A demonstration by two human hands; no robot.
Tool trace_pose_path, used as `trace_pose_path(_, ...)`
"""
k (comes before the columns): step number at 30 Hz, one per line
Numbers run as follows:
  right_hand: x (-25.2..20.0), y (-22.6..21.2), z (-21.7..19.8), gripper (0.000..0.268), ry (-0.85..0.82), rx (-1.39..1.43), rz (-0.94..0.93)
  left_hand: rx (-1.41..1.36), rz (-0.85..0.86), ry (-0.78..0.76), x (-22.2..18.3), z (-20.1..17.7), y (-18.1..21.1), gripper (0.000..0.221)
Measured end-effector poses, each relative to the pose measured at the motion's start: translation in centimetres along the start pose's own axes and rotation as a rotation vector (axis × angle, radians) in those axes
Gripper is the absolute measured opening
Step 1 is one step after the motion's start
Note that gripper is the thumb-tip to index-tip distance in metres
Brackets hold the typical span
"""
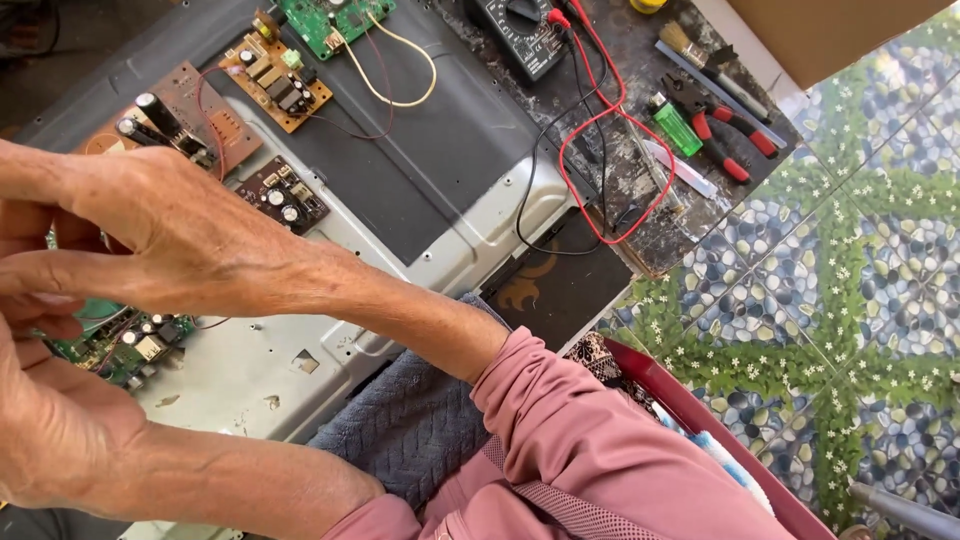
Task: Stripping insulation and twisting the strands of thin electrical wires for electronics repair.
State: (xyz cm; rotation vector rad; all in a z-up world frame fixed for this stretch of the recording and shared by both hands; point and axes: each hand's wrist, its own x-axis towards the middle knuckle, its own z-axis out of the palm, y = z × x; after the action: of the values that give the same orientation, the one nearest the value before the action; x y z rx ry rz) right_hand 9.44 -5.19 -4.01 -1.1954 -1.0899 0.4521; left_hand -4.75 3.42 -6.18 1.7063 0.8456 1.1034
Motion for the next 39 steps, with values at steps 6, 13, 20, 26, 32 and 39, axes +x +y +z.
trace_pose_path(6,0.4,0.2,-1.2,0.035,-0.036,-0.151,0.022,0.038,0.029,-0.08,-0.4,0.0,0.7,0.025)
trace_pose_path(13,0.4,-0.9,-1.4,0.025,-0.025,-0.217,0.01,0.057,0.003,-0.046,-0.4,0.0,0.8,0.021)
trace_pose_path(20,0.3,-3.8,-2.7,0.017,-0.049,-0.084,-0.043,0.002,0.128,-0.1,-0.1,1.0,1.9,0.024)
trace_pose_path(26,-0.2,-0.6,-1.6,0.031,-0.069,-0.114,0.027,0.043,0.148,-0.189,-0.8,0.3,1.8,0.028)
trace_pose_path(32,0.1,-3.1,-2.8,0.015,-0.083,-0.049,-0.041,0.016,0.191,-0.186,-0.7,0.6,2.1,0.031)
trace_pose_path(39,0.0,-4.1,-3.2,0.011,-0.108,0.029,-0.05,0.001,0.14,-0.203,-0.4,0.6,2.3,0.03)
